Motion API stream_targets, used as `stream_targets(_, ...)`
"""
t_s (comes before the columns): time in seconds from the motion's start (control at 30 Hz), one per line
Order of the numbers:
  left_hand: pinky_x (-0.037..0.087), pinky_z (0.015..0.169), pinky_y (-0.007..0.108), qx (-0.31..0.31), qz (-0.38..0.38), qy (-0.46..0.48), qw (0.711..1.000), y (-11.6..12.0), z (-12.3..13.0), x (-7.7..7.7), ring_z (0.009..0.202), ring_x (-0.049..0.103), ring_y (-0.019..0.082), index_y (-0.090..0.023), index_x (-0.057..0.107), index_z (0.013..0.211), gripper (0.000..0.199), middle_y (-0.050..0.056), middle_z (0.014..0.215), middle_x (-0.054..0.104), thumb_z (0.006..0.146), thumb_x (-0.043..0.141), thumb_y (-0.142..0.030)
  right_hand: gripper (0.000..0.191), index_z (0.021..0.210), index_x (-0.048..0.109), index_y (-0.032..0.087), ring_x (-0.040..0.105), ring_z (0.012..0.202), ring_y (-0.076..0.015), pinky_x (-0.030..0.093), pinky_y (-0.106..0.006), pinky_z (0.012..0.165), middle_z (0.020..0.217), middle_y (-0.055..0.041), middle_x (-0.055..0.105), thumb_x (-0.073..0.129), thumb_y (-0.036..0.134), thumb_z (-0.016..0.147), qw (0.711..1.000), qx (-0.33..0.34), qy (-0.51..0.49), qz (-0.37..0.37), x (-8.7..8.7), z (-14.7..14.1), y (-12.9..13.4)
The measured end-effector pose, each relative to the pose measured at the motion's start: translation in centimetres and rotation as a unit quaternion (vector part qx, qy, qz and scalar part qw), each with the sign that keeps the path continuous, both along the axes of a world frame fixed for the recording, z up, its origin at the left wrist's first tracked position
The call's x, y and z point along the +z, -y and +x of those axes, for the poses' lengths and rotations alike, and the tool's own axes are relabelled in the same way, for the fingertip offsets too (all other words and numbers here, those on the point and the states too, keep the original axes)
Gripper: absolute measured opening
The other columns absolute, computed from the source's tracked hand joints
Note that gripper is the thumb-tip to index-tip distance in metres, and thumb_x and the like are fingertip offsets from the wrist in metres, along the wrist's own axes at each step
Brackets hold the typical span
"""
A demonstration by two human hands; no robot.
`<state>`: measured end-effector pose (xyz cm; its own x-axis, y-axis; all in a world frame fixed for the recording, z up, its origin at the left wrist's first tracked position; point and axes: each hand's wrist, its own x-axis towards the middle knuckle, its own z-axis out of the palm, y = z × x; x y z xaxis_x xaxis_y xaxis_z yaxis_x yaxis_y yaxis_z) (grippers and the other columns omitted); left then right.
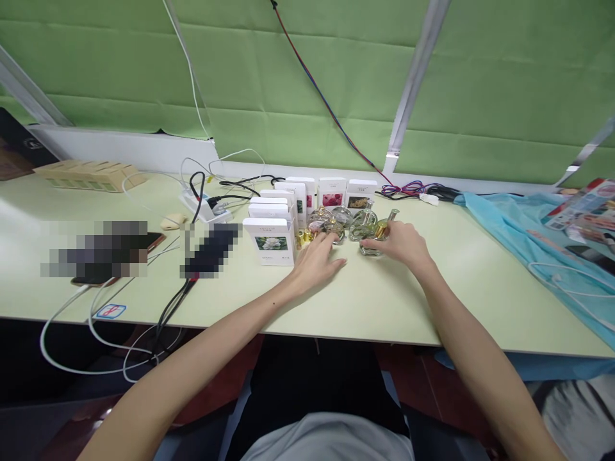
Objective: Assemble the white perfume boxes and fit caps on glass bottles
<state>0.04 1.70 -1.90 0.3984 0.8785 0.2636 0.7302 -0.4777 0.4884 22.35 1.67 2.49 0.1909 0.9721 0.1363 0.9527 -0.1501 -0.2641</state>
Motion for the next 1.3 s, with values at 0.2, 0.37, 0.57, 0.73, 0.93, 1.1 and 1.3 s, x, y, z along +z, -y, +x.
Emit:
stream_targets(0.2, 0.052, 0.084, 0.038, -0.067, -0.002, -0.007, 0.998, -0.1, 0.1, -0.4, 0.099, 0.066, 0.025, -0.021, 0.060, 0.125, 0.038, 0.008, 0.114, 0.067, 0.091, 0.066, -0.035, 0.052, 0.084, 0.066, 0.021, 0.068, 0.081, -0.0296, 0.047, -0.034, 0.062, 0.086, -0.0130, 0.071, 0.073, 0.071, 0.074, 0.999, -0.043, 0.004, -0.016, 0.4, 1.0, 0.0)
stream_targets(0.37, 0.052, 0.082, 0.037, -0.080, -0.001, -0.008, 0.997, -0.1, 0.1, -0.3, 0.095, 0.066, 0.024, -0.021, 0.062, 0.121, 0.032, 0.007, 0.108, 0.068, 0.091, 0.064, -0.032, 0.054, 0.085, 0.068, 0.020, 0.069, 0.081, -0.0302, 0.049, -0.036, 0.064, 0.083, -0.0132, 0.070, 0.073, 0.072, 0.073, 0.997, -0.075, 0.016, -0.010, 0.2, 1.7, -0.4)
stream_targets(0.57, 0.050, 0.078, 0.035, -0.091, 0.006, -0.020, 0.996, -0.1, 0.1, -0.2, 0.095, 0.066, 0.024, -0.021, 0.063, 0.117, 0.027, 0.007, 0.107, 0.068, 0.091, 0.063, -0.030, 0.054, 0.085, 0.069, 0.018, 0.070, 0.081, -0.0311, 0.049, -0.036, 0.064, 0.082, -0.0141, 0.070, 0.074, 0.071, 0.073, 0.996, -0.087, 0.021, 0.013, -0.1, 1.6, -0.6)
stream_targets(0.73, 0.050, 0.077, 0.035, -0.095, 0.007, -0.019, 0.995, -0.1, 0.1, -0.2, 0.094, 0.066, 0.024, -0.021, 0.063, 0.115, 0.025, 0.007, 0.106, 0.068, 0.091, 0.063, -0.029, 0.056, 0.093, 0.072, 0.016, 0.072, 0.090, -0.0348, 0.051, -0.038, 0.068, 0.093, -0.0183, 0.072, 0.072, 0.071, 0.077, 0.995, -0.099, 0.024, 0.001, 0.1, 1.5, -0.6)
stream_targets(0.93, 0.049, 0.076, 0.035, -0.099, 0.008, -0.023, 0.995, -0.1, 0.1, -0.2, 0.094, 0.066, 0.024, -0.021, 0.064, 0.113, 0.023, 0.007, 0.107, 0.068, 0.091, 0.063, -0.029, 0.057, 0.100, 0.072, 0.015, 0.072, 0.098, -0.0369, 0.053, -0.040, 0.074, 0.100, -0.0208, 0.072, 0.069, 0.069, 0.082, 0.993, -0.114, 0.025, -0.013, 0.2, 1.3, -0.7)
stream_targets(1.1, 0.047, 0.076, 0.035, -0.105, 0.010, -0.021, 0.994, -0.2, 0.1, -0.2, 0.095, 0.064, 0.025, -0.020, 0.064, 0.109, 0.020, 0.007, 0.107, 0.067, 0.092, 0.061, -0.029, 0.057, 0.103, 0.071, 0.014, 0.072, 0.101, -0.0366, 0.053, -0.040, 0.076, 0.103, -0.0199, 0.072, 0.067, 0.068, 0.084, 0.992, -0.118, 0.031, -0.014, 0.0, 1.1, -0.9)
stream_targets(1.3, 0.044, 0.075, 0.034, -0.109, 0.021, -0.032, 0.993, -0.3, 0.1, -0.4, 0.093, 0.063, 0.024, -0.020, 0.063, 0.104, 0.015, 0.006, 0.104, 0.066, 0.092, 0.060, -0.029, 0.059, 0.105, 0.071, 0.014, 0.072, 0.101, -0.0353, 0.054, -0.038, 0.076, 0.104, -0.0194, 0.073, 0.065, 0.069, 0.085, 0.993, -0.114, 0.037, -0.012, -0.1, 0.8, -0.9)
